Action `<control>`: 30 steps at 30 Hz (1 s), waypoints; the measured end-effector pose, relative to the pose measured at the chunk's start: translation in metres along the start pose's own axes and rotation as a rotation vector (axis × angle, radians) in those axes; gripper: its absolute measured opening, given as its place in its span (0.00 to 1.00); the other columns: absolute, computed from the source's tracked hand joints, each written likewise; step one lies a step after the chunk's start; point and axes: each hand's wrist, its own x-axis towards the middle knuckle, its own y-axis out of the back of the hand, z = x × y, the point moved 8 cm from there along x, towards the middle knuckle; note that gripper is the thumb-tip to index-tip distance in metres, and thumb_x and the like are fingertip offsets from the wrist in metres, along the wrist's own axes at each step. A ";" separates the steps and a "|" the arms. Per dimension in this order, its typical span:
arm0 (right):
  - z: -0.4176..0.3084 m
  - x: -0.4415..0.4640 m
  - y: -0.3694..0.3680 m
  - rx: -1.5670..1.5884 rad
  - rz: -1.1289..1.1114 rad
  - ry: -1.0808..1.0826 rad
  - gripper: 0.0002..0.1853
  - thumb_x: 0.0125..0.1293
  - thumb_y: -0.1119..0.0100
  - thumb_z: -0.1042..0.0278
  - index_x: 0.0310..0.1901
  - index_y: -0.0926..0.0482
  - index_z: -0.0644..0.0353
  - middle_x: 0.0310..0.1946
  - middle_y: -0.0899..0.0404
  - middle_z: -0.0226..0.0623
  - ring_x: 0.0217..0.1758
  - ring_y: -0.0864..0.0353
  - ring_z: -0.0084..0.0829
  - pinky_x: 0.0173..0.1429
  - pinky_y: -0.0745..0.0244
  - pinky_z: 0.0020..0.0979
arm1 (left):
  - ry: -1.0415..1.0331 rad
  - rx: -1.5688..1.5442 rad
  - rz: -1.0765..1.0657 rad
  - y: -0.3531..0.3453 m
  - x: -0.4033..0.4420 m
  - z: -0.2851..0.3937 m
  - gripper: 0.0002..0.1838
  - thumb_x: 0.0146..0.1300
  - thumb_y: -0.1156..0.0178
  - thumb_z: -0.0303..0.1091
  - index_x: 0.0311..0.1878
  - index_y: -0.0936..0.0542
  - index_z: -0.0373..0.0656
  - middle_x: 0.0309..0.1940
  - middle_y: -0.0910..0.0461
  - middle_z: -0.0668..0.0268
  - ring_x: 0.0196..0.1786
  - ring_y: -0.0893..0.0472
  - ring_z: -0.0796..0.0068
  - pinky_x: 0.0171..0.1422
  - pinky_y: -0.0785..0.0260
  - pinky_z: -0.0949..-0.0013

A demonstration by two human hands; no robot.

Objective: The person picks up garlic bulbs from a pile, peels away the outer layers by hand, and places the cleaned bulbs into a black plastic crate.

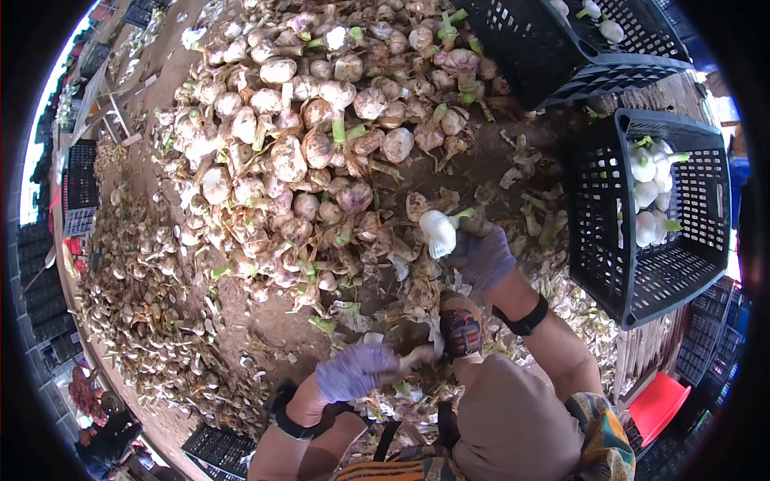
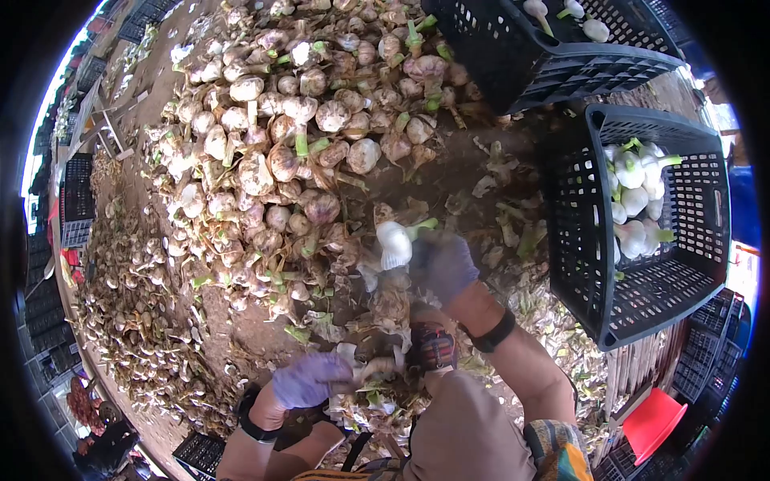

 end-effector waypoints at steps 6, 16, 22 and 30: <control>0.000 0.001 -0.009 0.726 -0.043 -0.209 0.11 0.60 0.47 0.65 0.38 0.26 0.63 0.30 0.20 0.43 0.27 0.21 0.34 0.22 0.27 0.31 | 0.449 0.525 0.141 0.004 0.008 -0.031 0.29 0.52 0.37 0.53 0.51 0.26 0.43 0.46 0.25 0.57 0.45 0.23 0.58 0.50 0.31 0.61; -0.085 -0.022 0.040 1.036 0.418 -0.114 0.11 0.62 0.47 0.65 0.39 0.26 0.65 0.30 0.24 0.30 0.29 0.26 0.24 0.28 0.27 0.29 | 0.009 0.476 0.569 0.019 0.065 0.013 0.08 0.54 0.40 0.36 0.33 0.22 0.42 0.22 0.24 0.59 0.27 0.23 0.57 0.34 0.31 0.62; -0.185 -0.016 0.074 1.071 -0.435 0.510 0.26 0.61 0.43 0.63 0.58 0.35 0.67 0.45 0.24 0.37 0.36 0.24 0.25 0.41 0.25 0.26 | 0.510 0.723 -0.568 -0.102 0.005 -0.100 0.21 0.56 0.45 0.39 0.55 0.27 0.53 0.48 0.25 0.58 0.51 0.24 0.61 0.51 0.31 0.56; 0.051 0.068 -0.004 -0.849 0.140 0.252 0.27 0.54 0.48 0.77 0.60 0.34 0.62 0.56 0.31 0.46 0.61 0.33 0.44 0.66 0.40 0.37 | 0.223 0.177 0.197 -0.042 0.031 -0.070 0.30 0.55 0.45 0.34 0.63 0.37 0.41 0.51 0.28 0.47 0.52 0.26 0.50 0.58 0.34 0.58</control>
